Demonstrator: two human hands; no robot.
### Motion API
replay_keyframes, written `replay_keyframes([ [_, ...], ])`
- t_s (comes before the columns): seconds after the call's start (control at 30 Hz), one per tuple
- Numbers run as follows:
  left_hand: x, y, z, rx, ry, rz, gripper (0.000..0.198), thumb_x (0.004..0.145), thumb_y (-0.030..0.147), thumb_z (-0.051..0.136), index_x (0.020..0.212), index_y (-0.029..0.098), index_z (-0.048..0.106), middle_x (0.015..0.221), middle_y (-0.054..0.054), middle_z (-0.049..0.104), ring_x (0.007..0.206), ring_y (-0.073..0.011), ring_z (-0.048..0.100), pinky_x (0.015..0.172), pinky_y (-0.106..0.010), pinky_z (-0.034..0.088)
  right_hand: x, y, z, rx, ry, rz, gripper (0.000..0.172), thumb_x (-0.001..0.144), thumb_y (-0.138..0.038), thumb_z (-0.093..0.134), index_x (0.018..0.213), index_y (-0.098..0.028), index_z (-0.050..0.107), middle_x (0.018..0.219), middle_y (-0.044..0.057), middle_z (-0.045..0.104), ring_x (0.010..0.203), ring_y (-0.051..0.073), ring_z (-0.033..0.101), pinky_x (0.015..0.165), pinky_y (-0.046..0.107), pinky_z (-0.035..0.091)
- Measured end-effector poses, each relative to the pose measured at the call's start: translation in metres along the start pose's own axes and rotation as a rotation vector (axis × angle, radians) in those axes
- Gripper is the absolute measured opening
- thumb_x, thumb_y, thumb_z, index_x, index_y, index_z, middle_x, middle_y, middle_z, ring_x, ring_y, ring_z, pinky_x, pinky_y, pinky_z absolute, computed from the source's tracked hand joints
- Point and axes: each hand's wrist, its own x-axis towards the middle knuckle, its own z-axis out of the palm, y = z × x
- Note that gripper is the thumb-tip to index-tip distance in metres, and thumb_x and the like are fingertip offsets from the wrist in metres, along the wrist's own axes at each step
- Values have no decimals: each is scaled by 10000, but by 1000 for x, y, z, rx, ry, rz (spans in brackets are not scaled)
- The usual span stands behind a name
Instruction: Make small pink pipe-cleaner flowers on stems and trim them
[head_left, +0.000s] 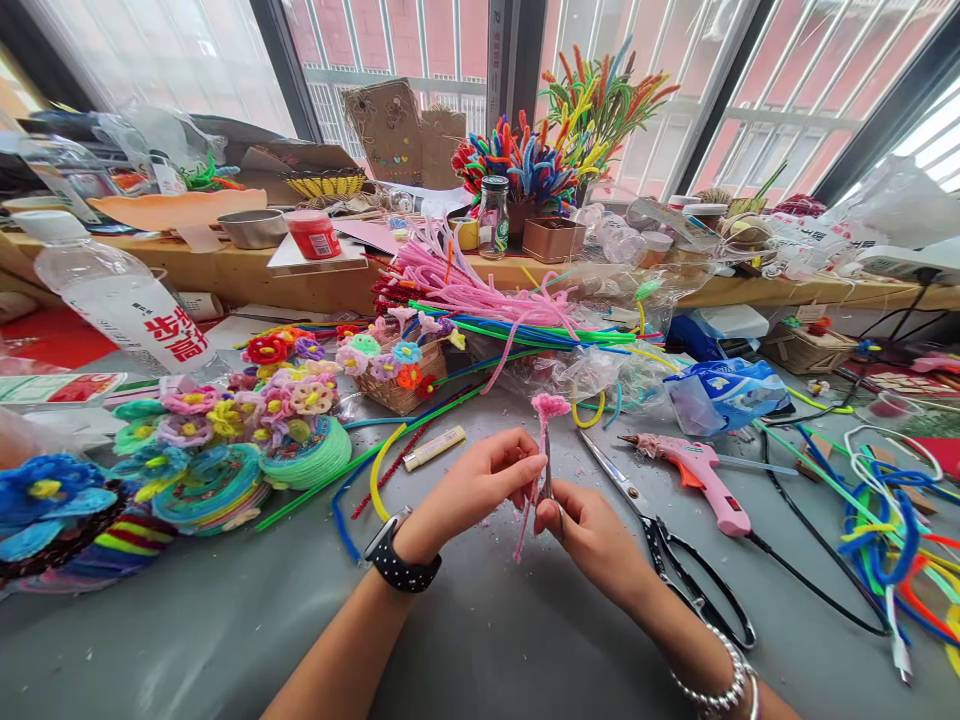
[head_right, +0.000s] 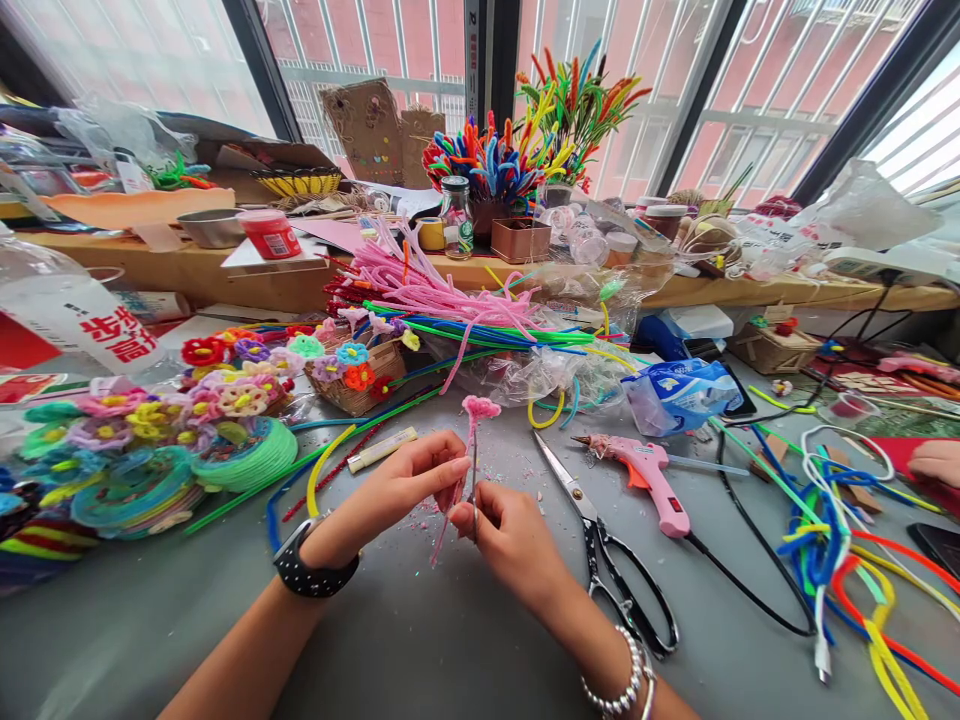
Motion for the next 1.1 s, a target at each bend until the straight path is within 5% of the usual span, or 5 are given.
replay_keyframes([
  [0.47, 1, 0, 0, 17, 33, 6, 227, 781, 364, 449, 701, 151, 450, 580, 38, 456, 520, -72, 442, 498, -195, 370, -1, -1, -2, -49, 82, 45, 597, 675, -721, 285, 533, -165, 451, 514, -9, 469, 509, 112, 422, 484, 218, 314],
  [1.1, -1, 3, 1, -41, -37, 11, 229, 817, 318, 404, 672, 148, 456, 567, 28, 493, 490, -75, 469, 507, -202, 370, -3, -5, 1, 34, -68, -74, 574, 718, -703, 170, 640, -182, 398, 549, -45, 303, 489, 87, 275, 454, 205, 263],
])
